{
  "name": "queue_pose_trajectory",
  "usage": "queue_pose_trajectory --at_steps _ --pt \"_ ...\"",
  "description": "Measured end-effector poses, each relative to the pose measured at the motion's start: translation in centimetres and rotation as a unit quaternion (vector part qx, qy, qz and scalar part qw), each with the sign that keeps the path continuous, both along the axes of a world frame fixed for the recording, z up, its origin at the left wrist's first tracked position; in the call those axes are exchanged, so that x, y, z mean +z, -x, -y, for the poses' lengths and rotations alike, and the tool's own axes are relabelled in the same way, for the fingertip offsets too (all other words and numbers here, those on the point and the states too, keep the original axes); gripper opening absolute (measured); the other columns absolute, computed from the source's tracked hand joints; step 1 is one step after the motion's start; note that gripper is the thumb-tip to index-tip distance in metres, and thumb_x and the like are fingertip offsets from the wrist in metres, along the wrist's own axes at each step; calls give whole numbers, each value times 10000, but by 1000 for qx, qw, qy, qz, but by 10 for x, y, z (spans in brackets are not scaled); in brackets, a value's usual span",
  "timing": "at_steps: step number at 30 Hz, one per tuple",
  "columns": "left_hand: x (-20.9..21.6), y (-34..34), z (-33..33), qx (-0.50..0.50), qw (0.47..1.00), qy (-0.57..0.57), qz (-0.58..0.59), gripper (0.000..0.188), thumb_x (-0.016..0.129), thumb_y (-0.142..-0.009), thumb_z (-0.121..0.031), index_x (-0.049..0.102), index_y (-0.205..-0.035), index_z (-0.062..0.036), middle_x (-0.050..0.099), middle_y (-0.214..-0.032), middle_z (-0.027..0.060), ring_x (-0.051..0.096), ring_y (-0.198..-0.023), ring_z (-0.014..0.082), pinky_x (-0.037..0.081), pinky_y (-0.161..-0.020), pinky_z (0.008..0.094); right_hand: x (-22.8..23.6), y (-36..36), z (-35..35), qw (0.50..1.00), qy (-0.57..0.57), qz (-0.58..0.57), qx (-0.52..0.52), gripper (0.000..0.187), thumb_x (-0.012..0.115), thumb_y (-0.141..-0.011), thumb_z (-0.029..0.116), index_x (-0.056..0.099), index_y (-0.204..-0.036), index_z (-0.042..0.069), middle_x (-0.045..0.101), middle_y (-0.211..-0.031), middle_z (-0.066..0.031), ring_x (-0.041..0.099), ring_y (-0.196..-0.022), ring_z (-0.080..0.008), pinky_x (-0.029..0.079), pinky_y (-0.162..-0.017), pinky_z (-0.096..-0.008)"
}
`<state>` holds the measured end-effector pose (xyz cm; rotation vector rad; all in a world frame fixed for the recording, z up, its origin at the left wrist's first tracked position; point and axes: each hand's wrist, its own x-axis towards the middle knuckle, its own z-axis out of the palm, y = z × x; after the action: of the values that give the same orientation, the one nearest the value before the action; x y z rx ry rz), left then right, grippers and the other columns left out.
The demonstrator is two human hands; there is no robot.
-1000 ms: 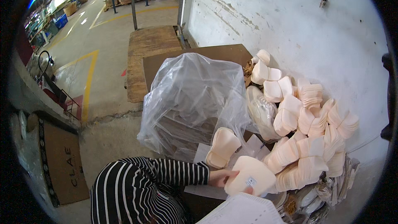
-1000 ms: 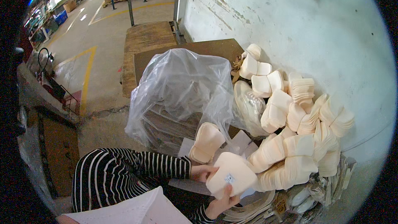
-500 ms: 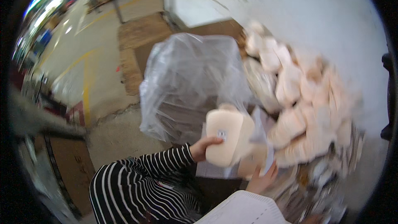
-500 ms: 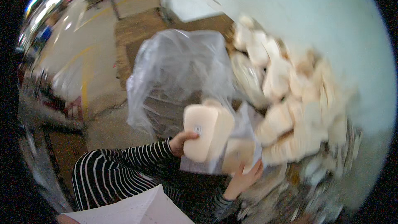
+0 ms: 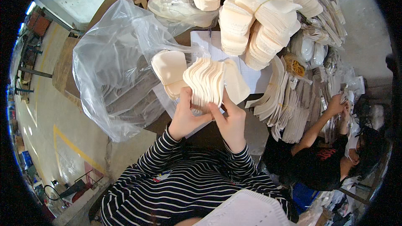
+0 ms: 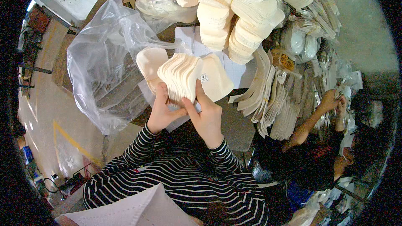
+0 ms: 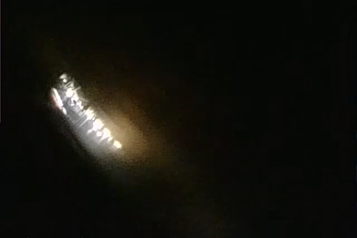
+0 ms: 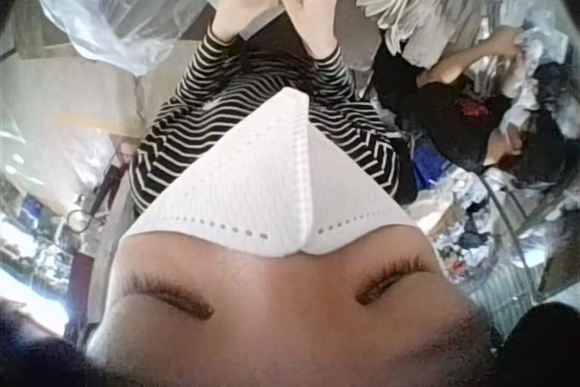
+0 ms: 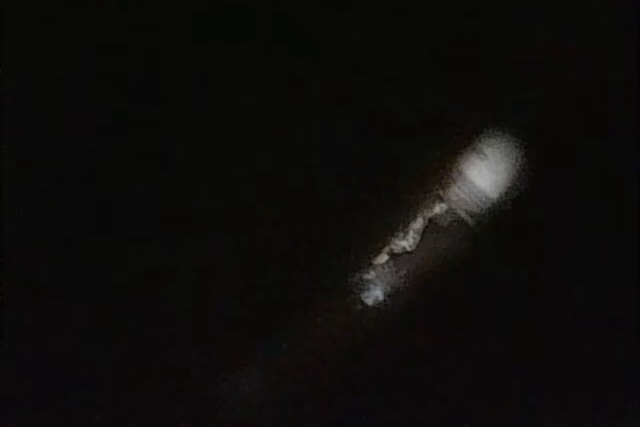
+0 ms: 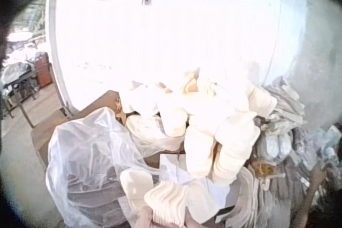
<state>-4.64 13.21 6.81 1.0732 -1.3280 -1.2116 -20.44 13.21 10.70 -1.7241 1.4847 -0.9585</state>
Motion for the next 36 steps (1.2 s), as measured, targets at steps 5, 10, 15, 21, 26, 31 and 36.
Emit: queue_pose_trajectory --at_steps 5,10,15,21,26,31,36 --pt "-8 -3 4 32 999 -3 -17 851 863 -738 -103 318 -1380 11 509 -1315 113 552 -1168 178 468 -991 316 -5 14 -7 995 -18 95 12 334 661 -927 106 626 -1229 -32 648 -688 -112 593 -609 -56 459 -550 -240" --pt "3 0 8 47 970 -136 -196 730 729 -845 -9 316 -1446 -10 520 -1333 98 514 -1221 167 425 -1040 323 -13 23 -12 969 -1 224 -101 288 604 -950 64 608 -1218 -39 689 -944 -93 631 -837 -105 493 -741 -251" --pt "3 1 9 38 974 -132 -183 689 653 -898 -10 289 -1484 -11 513 -1360 99 498 -1253 172 420 -1054 332 4 36 -4 877 -19 472 -85 488 546 -922 -5 420 -1392 -41 554 -1288 -110 536 -1149 -175 420 -996 -314" --pt "-25 21 -15 30 941 -173 -288 770 632 -939 -204 194 -1541 -6 397 -1500 129 398 -1365 216 333 -1123 357 -50 19 5 976 -1 215 -44 528 548 -937 22 370 -1430 -43 466 -1367 -155 440 -1272 -228 331 -1089 -351" --pt "-21 16 -23 -7 978 -111 -176 744 660 -918 -239 261 -1497 4 464 -1429 122 465 -1297 223 379 -1089 385 -32 4 -5 921 -85 380 -4 676 566 -946 96 210 -1497 -68 346 -1469 -220 295 -1409 -294 214 -1172 -399" --pt "-6 10 -16 38 946 -258 -193 598 720 -795 -16 487 -1345 22 644 -1197 117 623 -1080 214 498 -948 337 -21 -3 -13 961 20 269 57 764 577 -926 173 155 -1500 -105 261 -1510 -271 214 -1445 -390 129 -1197 -442" --pt "29 -11 -6 5 991 -49 124 652 779 -778 -181 500 -1340 -4 674 -1148 174 680 -1017 271 543 -854 372 6 65 13 989 116 45 -77 493 650 -889 100 534 -1364 35 485 -1440 -186 436 -1363 -343 312 -1144 -424"
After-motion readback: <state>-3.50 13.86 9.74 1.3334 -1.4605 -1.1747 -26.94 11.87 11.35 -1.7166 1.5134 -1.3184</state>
